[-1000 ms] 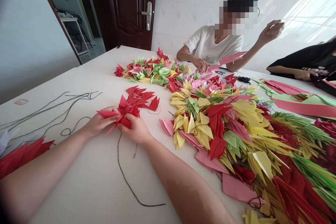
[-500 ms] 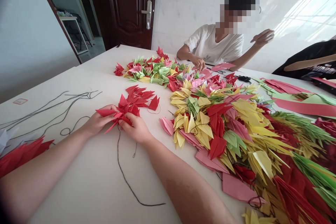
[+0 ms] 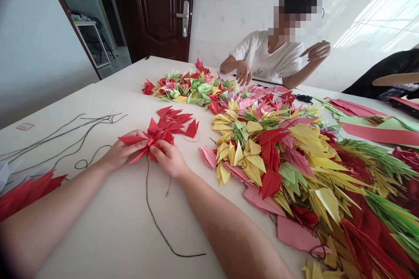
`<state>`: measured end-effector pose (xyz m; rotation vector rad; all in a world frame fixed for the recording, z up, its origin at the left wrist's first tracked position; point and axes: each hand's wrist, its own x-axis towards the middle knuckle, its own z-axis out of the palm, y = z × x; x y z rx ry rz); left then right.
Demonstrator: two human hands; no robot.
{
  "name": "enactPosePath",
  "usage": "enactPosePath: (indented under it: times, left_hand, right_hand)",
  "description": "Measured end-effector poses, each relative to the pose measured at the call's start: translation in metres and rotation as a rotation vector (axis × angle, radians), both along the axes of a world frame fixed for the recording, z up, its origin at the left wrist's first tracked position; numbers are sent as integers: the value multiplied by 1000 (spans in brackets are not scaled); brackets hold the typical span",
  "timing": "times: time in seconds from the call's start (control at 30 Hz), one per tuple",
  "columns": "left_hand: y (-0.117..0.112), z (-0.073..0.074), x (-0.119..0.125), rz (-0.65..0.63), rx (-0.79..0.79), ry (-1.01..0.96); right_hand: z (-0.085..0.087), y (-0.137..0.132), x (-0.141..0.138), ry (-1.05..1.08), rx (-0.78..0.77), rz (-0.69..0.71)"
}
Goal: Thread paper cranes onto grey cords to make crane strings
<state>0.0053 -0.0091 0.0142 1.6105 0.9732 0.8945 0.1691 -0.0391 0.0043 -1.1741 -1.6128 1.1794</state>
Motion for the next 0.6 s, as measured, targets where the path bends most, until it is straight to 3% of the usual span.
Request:
enactPosePath:
  times: [0.27, 0.6]
  left_hand:
    - [4, -7, -3, 2, -21, -98]
    - [2, 3, 2, 19, 28, -29]
  right_hand:
    - [1, 0, 0, 60, -36, 0]
    - [-1, 1, -1, -85, 31, -14]
